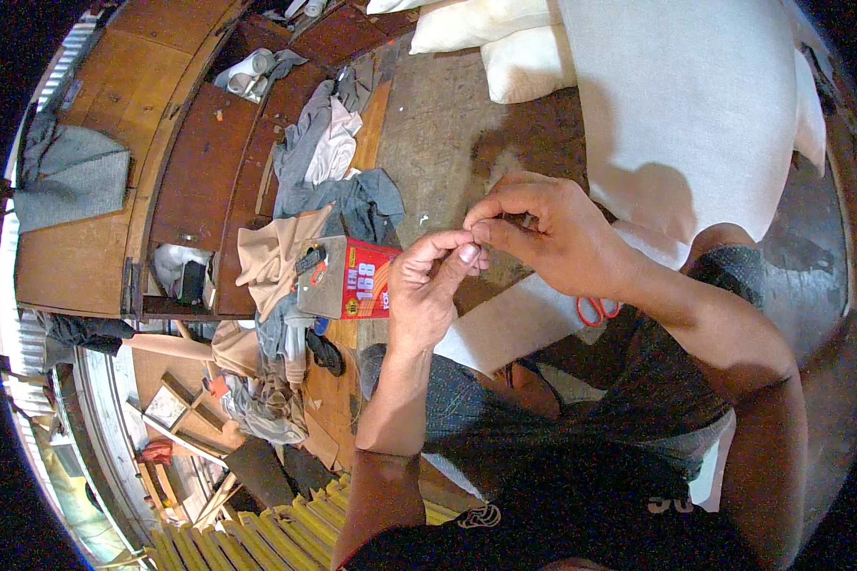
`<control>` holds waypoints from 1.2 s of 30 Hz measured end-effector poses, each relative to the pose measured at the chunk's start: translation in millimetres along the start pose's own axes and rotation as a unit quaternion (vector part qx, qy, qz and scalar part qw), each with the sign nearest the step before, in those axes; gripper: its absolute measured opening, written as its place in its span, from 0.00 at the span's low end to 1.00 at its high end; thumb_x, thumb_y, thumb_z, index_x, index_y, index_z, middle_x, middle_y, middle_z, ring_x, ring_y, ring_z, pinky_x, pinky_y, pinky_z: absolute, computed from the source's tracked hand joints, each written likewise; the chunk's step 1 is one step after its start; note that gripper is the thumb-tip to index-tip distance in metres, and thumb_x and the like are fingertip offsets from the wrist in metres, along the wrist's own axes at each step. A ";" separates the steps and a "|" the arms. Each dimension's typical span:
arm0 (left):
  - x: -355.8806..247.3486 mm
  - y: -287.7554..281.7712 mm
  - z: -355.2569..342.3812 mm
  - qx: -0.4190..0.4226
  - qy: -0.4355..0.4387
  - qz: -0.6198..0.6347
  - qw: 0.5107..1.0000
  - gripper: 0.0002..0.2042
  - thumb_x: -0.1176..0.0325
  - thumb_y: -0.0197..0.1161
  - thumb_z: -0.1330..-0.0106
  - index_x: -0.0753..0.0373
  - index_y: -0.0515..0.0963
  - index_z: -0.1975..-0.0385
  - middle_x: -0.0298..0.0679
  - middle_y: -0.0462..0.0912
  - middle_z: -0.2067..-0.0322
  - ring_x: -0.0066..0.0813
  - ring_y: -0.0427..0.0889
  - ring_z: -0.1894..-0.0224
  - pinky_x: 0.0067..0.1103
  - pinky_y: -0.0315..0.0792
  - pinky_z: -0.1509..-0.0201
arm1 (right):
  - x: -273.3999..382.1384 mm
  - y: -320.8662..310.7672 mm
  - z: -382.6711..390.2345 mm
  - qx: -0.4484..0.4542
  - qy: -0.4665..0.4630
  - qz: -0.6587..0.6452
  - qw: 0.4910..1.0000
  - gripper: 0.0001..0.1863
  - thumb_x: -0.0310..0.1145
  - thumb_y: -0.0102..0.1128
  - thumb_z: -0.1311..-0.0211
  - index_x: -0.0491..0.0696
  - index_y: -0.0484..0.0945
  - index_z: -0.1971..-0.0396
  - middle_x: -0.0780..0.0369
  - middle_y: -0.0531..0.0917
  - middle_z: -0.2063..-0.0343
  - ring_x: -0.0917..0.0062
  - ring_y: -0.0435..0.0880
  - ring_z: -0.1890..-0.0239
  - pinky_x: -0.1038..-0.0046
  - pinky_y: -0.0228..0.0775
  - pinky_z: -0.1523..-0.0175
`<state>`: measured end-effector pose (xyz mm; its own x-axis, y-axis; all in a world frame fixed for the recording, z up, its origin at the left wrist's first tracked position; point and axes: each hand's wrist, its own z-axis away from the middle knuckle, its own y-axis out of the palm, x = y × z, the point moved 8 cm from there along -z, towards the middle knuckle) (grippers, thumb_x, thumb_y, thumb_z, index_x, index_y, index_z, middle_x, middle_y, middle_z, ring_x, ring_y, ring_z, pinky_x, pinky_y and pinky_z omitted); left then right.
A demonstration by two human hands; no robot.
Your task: The person sits on the floor and threads a needle with white thread, then uses red-handled scissors to cut the thread. They continue to manipulate the thread and needle, preparing for sewing.
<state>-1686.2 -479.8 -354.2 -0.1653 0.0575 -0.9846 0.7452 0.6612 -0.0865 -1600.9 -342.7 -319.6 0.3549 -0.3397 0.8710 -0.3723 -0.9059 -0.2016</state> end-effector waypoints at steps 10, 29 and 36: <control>-0.5 0.4 -2.3 0.002 0.003 0.027 1.000 0.05 0.76 0.60 0.31 0.67 0.80 0.58 0.38 0.84 0.67 0.22 0.82 0.65 0.19 0.77 0.60 | -9.5 3.8 0.5 0.014 0.070 -0.092 0.993 0.11 0.35 0.61 0.36 0.42 0.83 0.64 0.58 0.84 0.68 0.74 0.83 0.66 0.72 0.74 0.62; -5.4 8.7 -0.5 -0.046 0.056 -0.010 0.997 0.07 0.81 0.60 0.33 0.65 0.76 0.57 0.37 0.84 0.65 0.18 0.80 0.66 0.16 0.75 0.61 | -15.7 4.8 8.3 -0.029 0.150 -0.056 0.987 0.09 0.30 0.65 0.41 0.42 0.84 0.62 0.59 0.86 0.69 0.84 0.82 0.72 0.77 0.74 0.69; -25.0 2.5 7.1 -0.120 0.071 -0.143 0.980 0.05 0.77 0.64 0.34 0.67 0.81 0.61 0.34 0.85 0.66 0.14 0.78 0.66 0.14 0.72 0.61 | -5.9 6.6 10.2 -0.072 0.000 0.114 0.991 0.08 0.27 0.65 0.43 0.44 0.84 0.63 0.56 0.85 0.69 0.69 0.84 0.72 0.71 0.76 0.68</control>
<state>-1675.6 -484.9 -330.8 -0.4468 -0.0640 -0.8924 0.4847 0.8211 -0.3016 -1596.8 -349.2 -330.6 0.2475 -0.5310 0.8104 -0.5620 -0.7600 -0.3264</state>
